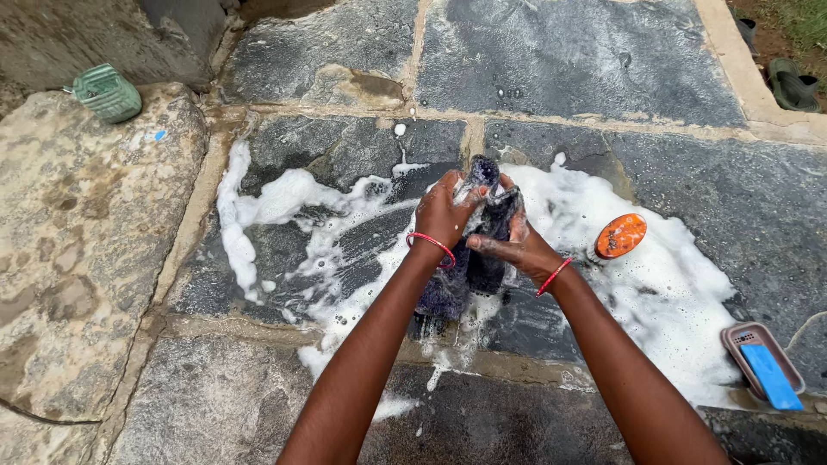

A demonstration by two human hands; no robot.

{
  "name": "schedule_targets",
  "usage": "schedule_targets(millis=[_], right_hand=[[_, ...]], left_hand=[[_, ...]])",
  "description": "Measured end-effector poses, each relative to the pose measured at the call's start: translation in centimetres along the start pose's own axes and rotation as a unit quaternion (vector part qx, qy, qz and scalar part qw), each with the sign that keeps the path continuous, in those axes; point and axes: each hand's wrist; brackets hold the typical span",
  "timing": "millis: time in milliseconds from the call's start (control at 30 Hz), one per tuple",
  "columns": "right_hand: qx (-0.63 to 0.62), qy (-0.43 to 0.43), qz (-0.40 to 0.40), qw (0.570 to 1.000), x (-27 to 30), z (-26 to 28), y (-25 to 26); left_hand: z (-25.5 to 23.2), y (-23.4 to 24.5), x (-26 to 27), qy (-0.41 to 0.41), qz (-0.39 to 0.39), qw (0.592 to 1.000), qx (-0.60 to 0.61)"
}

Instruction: The person washes a mat and a cloth by hand on a stone floor using a brush and a bucket of water.

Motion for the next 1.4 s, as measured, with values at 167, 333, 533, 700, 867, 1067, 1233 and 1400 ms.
schedule_targets(millis=[167,333,533,700,867,1067,1233,1400], right_hand=[[0.236,-0.018,0.011,0.972,-2.3,-10.3,-2.0],[-0.11,0.098,-0.153,0.977,-2.7,-11.6,-2.7],[-0.41,-0.049,-0.155,0.897,1.1,-4.0,0.1],[-0.127,-0.189,0.026,0.973,0.4,-5.0,2.3],[-0.155,-0.217,0.096,0.959,1.8,-3.9,0.7],[0.079,-0.033,0.039,0.996,4.6,1.0,-2.7],[0.214,0.198,-0.056,0.955,4.8,1.8,-4.0],[-0.042,-0.094,-0.168,0.981,1.8,1.5,-1.2]], left_hand=[[-2.7,-0.4,0.3,0.063,-0.008,0.997,0.052],[-2.3,0.2,3.3,-0.062,0.078,0.96,0.261],[-3.7,6.6,4.7,-0.43,0.154,0.752,-0.475],[-3.5,6.5,4.1,-0.503,0.15,0.74,-0.421],[-3.1,5.5,2.4,-0.424,0.289,0.717,-0.472],[-3.3,6.0,0.9,-0.219,0.34,0.777,-0.482],[-2.1,5.7,0.4,-0.22,0.213,0.853,-0.423],[-3.2,6.3,2.2,-0.25,0.14,0.869,-0.404]])
Point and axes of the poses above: each hand's wrist, its own x-axis away from the middle knuckle, its own y-axis out of the back of the hand, z = x × y, and after that the axes turned 2 degrees about -y, right-handed
